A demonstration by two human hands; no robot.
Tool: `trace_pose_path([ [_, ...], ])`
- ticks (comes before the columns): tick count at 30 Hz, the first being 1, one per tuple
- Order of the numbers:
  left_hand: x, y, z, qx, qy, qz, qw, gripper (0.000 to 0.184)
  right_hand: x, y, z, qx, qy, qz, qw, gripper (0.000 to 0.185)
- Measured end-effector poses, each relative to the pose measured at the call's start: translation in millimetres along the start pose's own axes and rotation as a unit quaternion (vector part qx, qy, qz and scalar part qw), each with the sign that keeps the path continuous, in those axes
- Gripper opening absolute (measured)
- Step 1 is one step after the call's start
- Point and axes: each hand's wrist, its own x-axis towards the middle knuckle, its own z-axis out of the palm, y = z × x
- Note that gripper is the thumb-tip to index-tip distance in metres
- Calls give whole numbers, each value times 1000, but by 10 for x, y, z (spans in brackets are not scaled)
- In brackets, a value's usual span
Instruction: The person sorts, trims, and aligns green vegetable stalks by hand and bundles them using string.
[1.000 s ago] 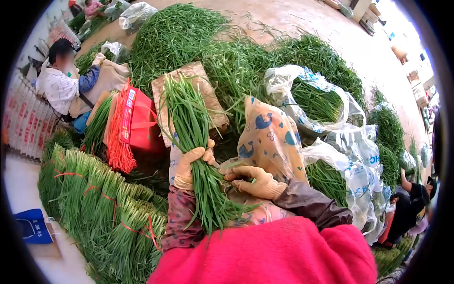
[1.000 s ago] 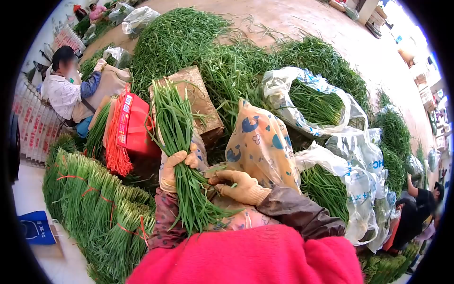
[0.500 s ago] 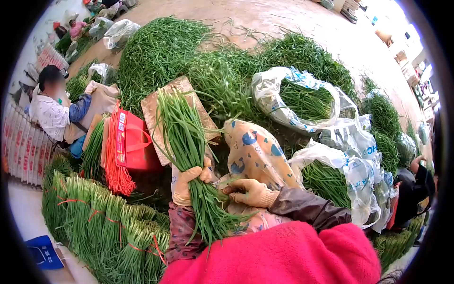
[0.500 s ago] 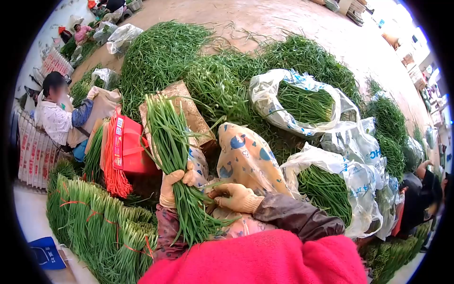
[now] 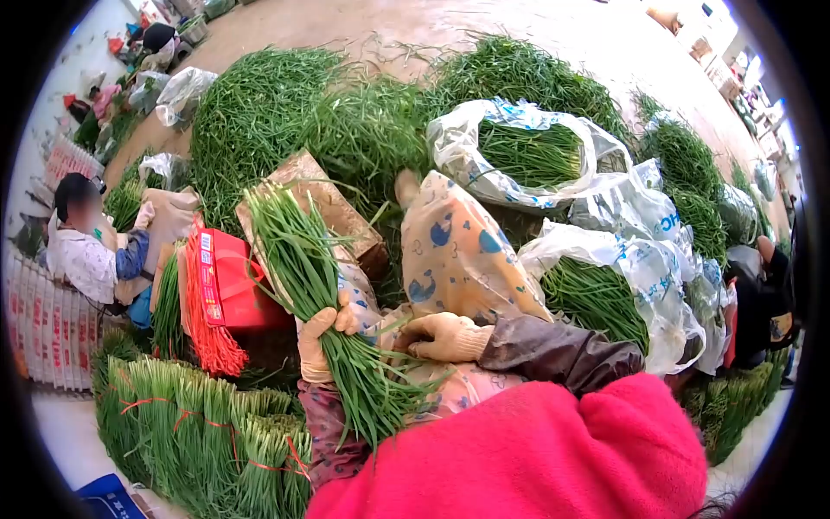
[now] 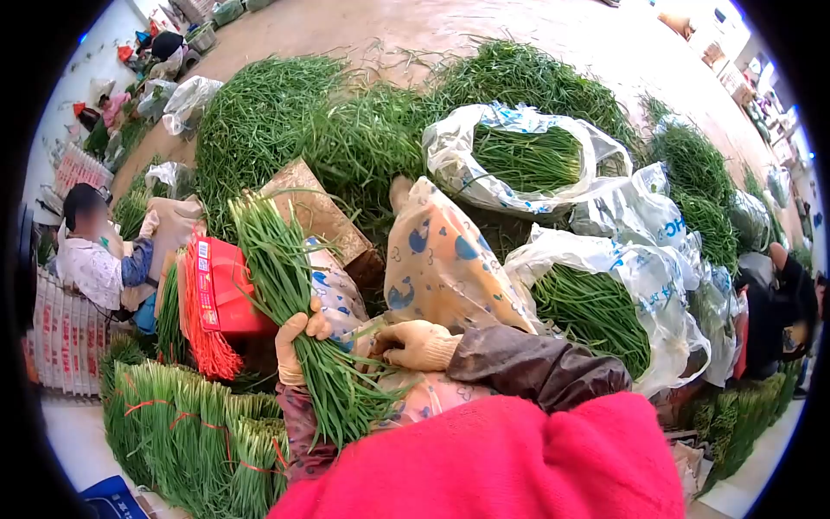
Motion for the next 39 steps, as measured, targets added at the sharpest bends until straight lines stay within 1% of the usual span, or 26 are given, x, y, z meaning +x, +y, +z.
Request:
trace_pose_path([
  [2, -4, -1, 47, -12, -22, -27, 999, 37, -58, 13, -9, 5, 10, 10, 1000, 32],
  [8, -78, -18, 56, 26, -4, -5, 1000, 35, -129, 184, 31, 29, 40, 7, 999, 32],
  [10, -124, 40, 46, 50, -7, -8, 999, 36, -127, 204, 29, 40, 25, 12, 999, 32],
  [13, -167, 155, 42, 57, -29, -54, 996, 37, -151, 128, 15, 66, 20, 24, 997, 32],
  [15, -213, 212, 100, 58, 7, -67, 996, 36, -169, 159, 1, 26, 30, 9, 999, 32],
  [16, -249, 200, 213, 34, 45, -51, 997, 36, -159, 182, -9, 68, 10, 10, 998, 31],
  [17, -245, 218, 162, 39, 50, -49, 997, 36, -191, 183, -5, 61, 40, -13, 997, 28],
  [19, -211, 330, 64, 122, 57, -52, 990, 35, -173, 207, -22, 49, 44, 6, 998, 27],
  [20, -220, 356, 82, 152, 75, -49, 984, 36, -154, 255, -11, 34, 95, -42, 994, 26],
  [21, -229, 384, 166, 159, 73, -51, 983, 35, -87, 214, -24, 102, 99, -47, 989, 28],
  [23, -223, 397, 98, 166, 102, -49, 980, 36, -55, 144, -127, 234, 111, 0, 966, 33],
  [24, -215, 442, 135, 174, 88, -53, 979, 37, 21, 51, -217, 300, 46, 9, 953, 44],
  [25, -213, 461, 153, 177, 92, -47, 979, 37, 127, -3, -251, 299, 41, 5, 953, 44],
  [27, -222, 472, 173, 191, 126, -73, 971, 36, 407, -87, -218, 152, -59, -97, 982, 58],
  [28, -202, 418, 203, 213, 144, -23, 966, 35, 572, -109, -87, 152, -60, -150, 975, 70],
  [29, -157, 393, 222, 217, 147, -24, 965, 35, 697, -122, 30, 226, -83, -142, 960, 75],
  [30, -119, 373, 228, 272, 152, -7, 950, 34, 1069, -49, 208, 208, -73, -187, 957, 78],
  [31, -88, 359, 225, 326, 156, 8, 933, 33, 1189, -108, 248, 242, -41, -176, 953, 78],
  [32, -83, 370, 169, 412, 154, -27, 898, 31, 1305, -175, 285, 276, -9, -166, 947, 78],
  [33, -109, 317, 114, 423, 174, -34, 889, 33, 1174, -429, 122, 356, 45, -97, 929, 76],
  [34, -130, 255, 105, 398, 165, -39, 902, 36, 1211, -624, -29, 269, 105, 79, 954, 77],
  [35, -153, 191, 107, 373, 157, -45, 913, 39, 1433, -506, -3, 465, 130, 14, 876, 80],
  [36, -179, 153, 130, 374, 163, -48, 912, 37, 1651, -395, 20, 640, 131, -55, 755, 84],
  [37, -207, 114, 154, 376, 168, -51, 910, 36, 1544, -587, -89, 639, 255, -137, 712, 73],
  [38, -228, 86, 138, 371, 169, -77, 910, 38, 1705, -566, -207, 630, 326, -93, 699, 65],
  [39, -247, 57, 119, 364, 169, -102, 910, 40, 1621, -591, -340, 615, 334, -128, 703, 46],
])
